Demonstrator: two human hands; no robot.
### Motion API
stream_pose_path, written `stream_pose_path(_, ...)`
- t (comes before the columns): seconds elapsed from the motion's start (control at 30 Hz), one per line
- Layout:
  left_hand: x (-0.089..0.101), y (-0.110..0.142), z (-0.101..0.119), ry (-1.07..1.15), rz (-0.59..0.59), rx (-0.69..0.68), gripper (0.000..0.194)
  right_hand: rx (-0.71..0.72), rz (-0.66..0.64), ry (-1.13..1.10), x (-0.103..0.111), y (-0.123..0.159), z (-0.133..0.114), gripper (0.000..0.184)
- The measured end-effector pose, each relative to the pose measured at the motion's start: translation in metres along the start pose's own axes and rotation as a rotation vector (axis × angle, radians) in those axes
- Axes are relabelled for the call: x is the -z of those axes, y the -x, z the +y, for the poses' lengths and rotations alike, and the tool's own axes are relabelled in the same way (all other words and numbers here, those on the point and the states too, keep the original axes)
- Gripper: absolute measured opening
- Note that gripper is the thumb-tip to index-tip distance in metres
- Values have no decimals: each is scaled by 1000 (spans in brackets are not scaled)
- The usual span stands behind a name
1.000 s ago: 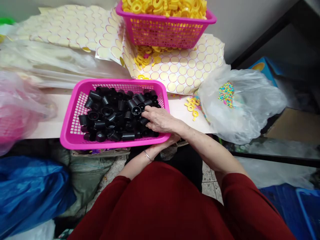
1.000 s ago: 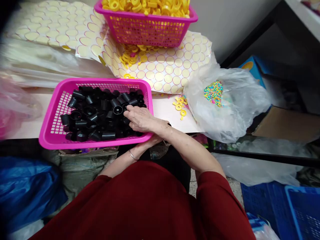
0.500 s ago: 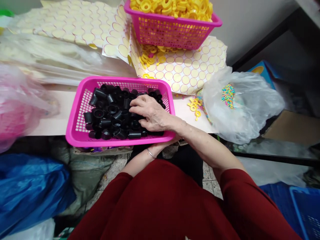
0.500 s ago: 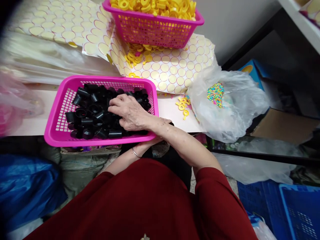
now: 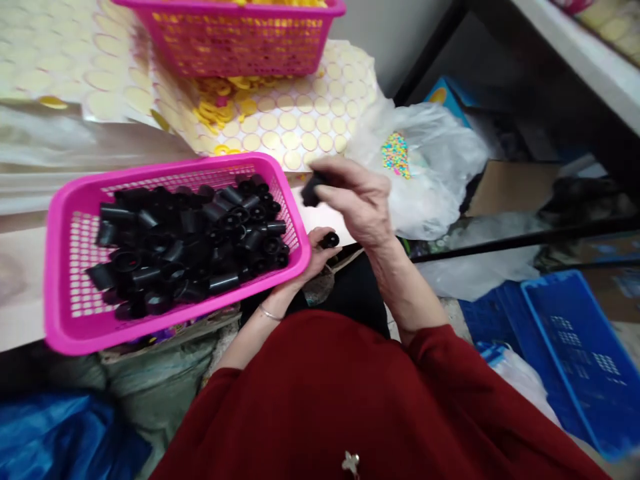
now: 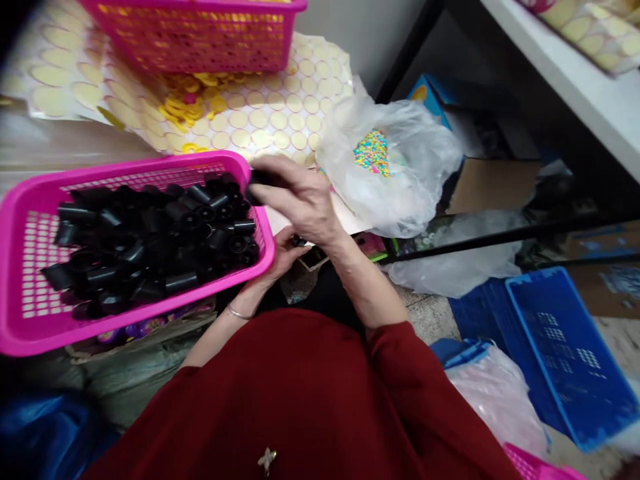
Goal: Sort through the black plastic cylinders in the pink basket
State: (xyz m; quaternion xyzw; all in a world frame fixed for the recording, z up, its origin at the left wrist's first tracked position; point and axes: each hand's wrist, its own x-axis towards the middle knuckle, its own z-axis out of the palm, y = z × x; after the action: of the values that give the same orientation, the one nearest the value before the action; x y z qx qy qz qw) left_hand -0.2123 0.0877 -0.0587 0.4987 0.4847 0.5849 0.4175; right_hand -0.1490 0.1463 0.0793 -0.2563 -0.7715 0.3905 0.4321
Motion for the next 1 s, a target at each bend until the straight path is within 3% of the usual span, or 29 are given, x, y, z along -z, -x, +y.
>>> stream_pose_path(0.07, -5, 5, 2, 125, -64, 67, 35, -173, 181, -78, 31, 38, 18, 35)
stream_pose_path(0.13, -6, 12, 7, 229, -104, 124, 38, -291, 235, -97, 48, 78, 34, 37)
stream_pose_path(0.23, -4, 17, 15, 215, -131, 114, 38, -403, 258, -136, 52, 126, 47, 40)
stream_pose_path(0.3, -3, 18, 19, 127, -138, 71, 35, -440, 310, -163, 48, 143, 48, 42)
stream_pose_path(0.4, -2, 17, 21, -6, -162, -2, 32, -447, 339, -190, 43, 150, 48, 43)
stream_pose_path(0.53, -3, 17, 19, -88, -174, -70, 30, -422, 256, -181, 45, 148, 50, 38)
stream_pose_path(0.77, -10, 17, 17, -150, -181, -61, 27, -204, 59, 134, 49, 142, 51, 29)
stream_pose_path(1.0, -26, 25, 13, -134, 8, -54, 17, -148, -46, 320, 35, 141, 52, 39)
